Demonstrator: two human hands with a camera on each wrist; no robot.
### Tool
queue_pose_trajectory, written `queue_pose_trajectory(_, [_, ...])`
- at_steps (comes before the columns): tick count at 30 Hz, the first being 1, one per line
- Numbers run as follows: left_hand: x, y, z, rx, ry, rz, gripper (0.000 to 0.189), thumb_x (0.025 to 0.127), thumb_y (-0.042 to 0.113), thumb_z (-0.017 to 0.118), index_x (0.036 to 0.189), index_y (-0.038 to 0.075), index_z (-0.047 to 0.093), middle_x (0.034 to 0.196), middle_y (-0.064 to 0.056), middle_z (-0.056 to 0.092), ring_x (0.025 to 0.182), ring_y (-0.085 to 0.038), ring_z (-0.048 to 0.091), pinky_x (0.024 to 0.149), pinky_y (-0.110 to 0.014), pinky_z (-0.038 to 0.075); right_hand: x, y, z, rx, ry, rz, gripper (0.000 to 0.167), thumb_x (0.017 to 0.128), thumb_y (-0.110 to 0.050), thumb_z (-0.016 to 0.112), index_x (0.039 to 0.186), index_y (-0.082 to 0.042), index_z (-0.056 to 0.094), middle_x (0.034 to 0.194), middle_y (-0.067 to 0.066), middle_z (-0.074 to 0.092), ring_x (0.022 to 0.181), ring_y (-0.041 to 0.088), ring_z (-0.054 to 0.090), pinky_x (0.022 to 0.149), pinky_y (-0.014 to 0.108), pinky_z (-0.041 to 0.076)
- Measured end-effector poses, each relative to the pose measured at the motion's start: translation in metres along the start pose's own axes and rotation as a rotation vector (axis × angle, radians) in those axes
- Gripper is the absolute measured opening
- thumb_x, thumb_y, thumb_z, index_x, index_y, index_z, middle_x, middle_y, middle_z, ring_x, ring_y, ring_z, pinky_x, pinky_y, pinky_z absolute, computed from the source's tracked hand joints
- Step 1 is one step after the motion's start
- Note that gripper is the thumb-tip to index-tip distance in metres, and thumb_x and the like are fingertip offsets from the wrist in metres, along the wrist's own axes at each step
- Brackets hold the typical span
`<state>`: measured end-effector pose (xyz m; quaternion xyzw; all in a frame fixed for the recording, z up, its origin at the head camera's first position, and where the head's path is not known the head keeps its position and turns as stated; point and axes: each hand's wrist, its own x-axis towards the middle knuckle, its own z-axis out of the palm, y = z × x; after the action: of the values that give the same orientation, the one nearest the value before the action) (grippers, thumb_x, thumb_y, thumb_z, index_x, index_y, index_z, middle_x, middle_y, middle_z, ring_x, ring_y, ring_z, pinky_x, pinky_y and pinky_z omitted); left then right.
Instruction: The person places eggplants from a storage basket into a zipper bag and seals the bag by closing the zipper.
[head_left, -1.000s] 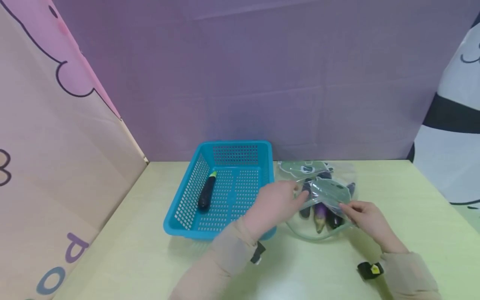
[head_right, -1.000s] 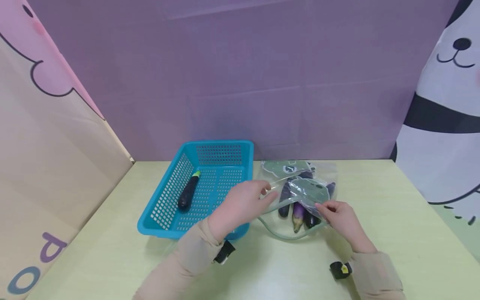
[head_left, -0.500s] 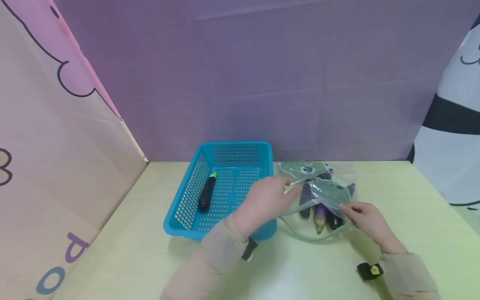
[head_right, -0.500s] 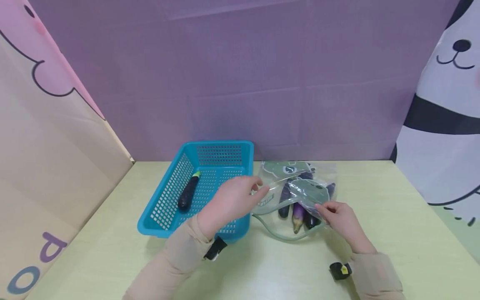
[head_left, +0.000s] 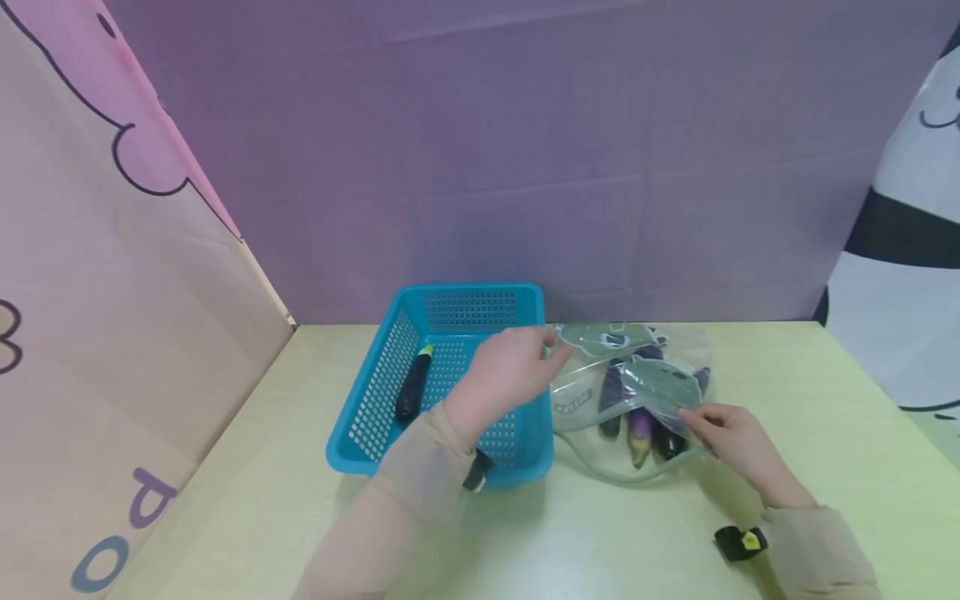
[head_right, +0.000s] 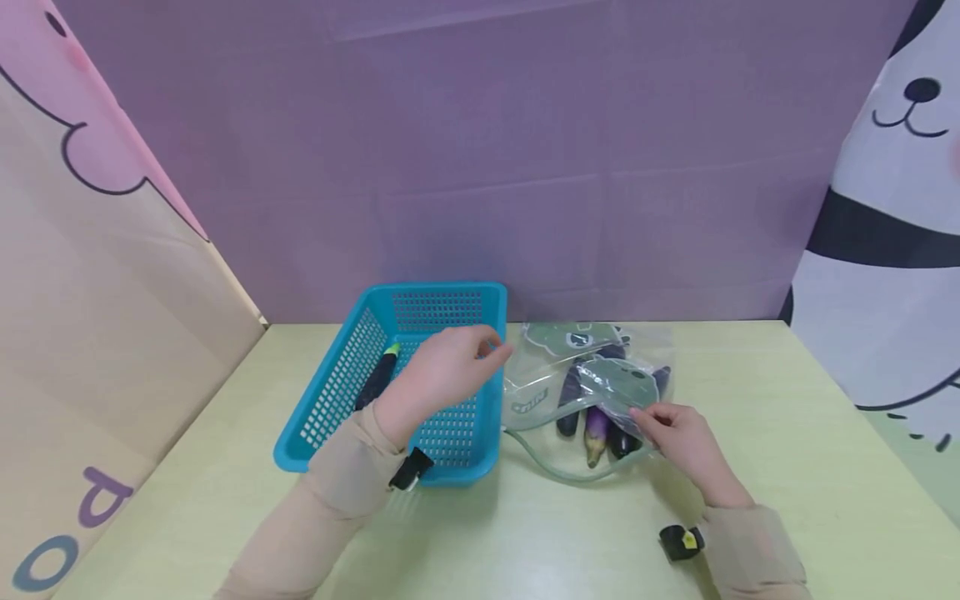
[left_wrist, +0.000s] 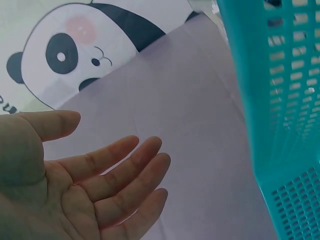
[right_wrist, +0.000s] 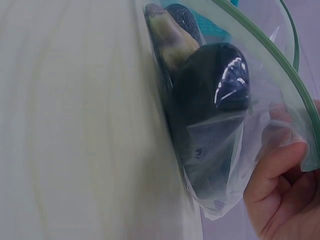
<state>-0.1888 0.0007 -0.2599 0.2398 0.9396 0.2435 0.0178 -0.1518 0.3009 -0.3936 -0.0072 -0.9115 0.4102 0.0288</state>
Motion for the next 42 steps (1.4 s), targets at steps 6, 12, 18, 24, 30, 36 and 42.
queue_pose_trajectory(6, [0.011,-0.017,-0.005,-0.038,-0.027,-0.052,0.046,0.099,0.041,0.041,0.124,0.007,0.059,0.057,0.003,0.049,0.048,-0.009,0.045,0.050,-0.024,0.040,-0.001,0.000,0.000,0.004,0.007,-0.007,0.042,0.098,-0.032,0.051,0.071,0.000,0.058,0.054,-0.006,0.045,0.050,0.009,0.042,0.050,0.026,0.041])
queue_pose_trajectory(12, [0.020,-0.035,-0.005,-0.056,-0.039,-0.131,0.046,0.100,0.041,0.041,0.126,0.007,0.058,0.080,-0.001,0.065,0.065,-0.011,0.059,0.066,-0.029,0.050,0.000,-0.002,0.001,0.002,0.005,-0.020,0.042,0.098,-0.031,0.051,0.071,0.000,0.057,0.055,-0.005,0.046,0.051,0.009,0.043,0.051,0.026,0.041])
queue_pose_trajectory(18, [0.026,-0.048,-0.004,-0.073,-0.039,-0.190,0.048,0.099,0.043,0.041,0.127,0.007,0.057,0.114,-0.008,0.066,0.094,-0.020,0.063,0.083,-0.038,0.052,0.001,-0.001,0.003,0.007,0.002,-0.016,0.043,0.098,-0.031,0.051,0.069,0.000,0.055,0.055,-0.005,0.045,0.051,0.009,0.042,0.050,0.026,0.041])
queue_pose_trajectory(24, [0.031,-0.064,-0.001,-0.097,-0.039,-0.239,0.048,0.099,0.042,0.041,0.125,0.006,0.058,0.118,-0.010,0.064,0.099,-0.022,0.061,0.086,-0.041,0.051,0.001,-0.003,0.004,0.016,-0.011,0.002,0.041,0.098,-0.029,0.051,0.070,0.001,0.056,0.055,-0.005,0.045,0.051,0.009,0.042,0.050,0.025,0.040])
queue_pose_trajectory(30, [0.036,-0.080,0.005,-0.118,-0.043,-0.289,0.043,0.099,0.040,0.042,0.109,0.004,0.063,0.088,-0.007,0.060,0.071,-0.017,0.051,0.066,-0.034,0.046,0.001,-0.001,0.003,0.012,-0.013,0.005,0.040,0.098,-0.030,0.052,0.071,0.000,0.056,0.056,-0.005,0.046,0.052,0.009,0.042,0.050,0.025,0.040])
queue_pose_trajectory(36, [0.038,-0.098,0.011,-0.114,-0.034,-0.337,0.044,0.100,0.040,0.041,0.105,0.001,0.062,0.085,-0.008,0.056,0.065,-0.015,0.044,0.061,-0.034,0.041,0.002,0.000,0.003,0.009,-0.008,0.003,0.039,0.097,-0.030,0.052,0.073,-0.001,0.059,0.056,-0.005,0.046,0.052,0.009,0.044,0.052,0.025,0.041])
queue_pose_trajectory(42, [0.040,-0.109,0.014,-0.107,-0.044,-0.362,0.040,0.100,0.039,0.041,0.090,0.007,0.063,0.065,-0.002,0.043,0.054,-0.014,0.036,0.053,-0.031,0.036,0.001,0.000,0.001,-0.003,-0.001,0.012,0.038,0.097,-0.030,0.052,0.074,-0.001,0.059,0.056,-0.004,0.047,0.053,0.009,0.044,0.054,0.025,0.041])
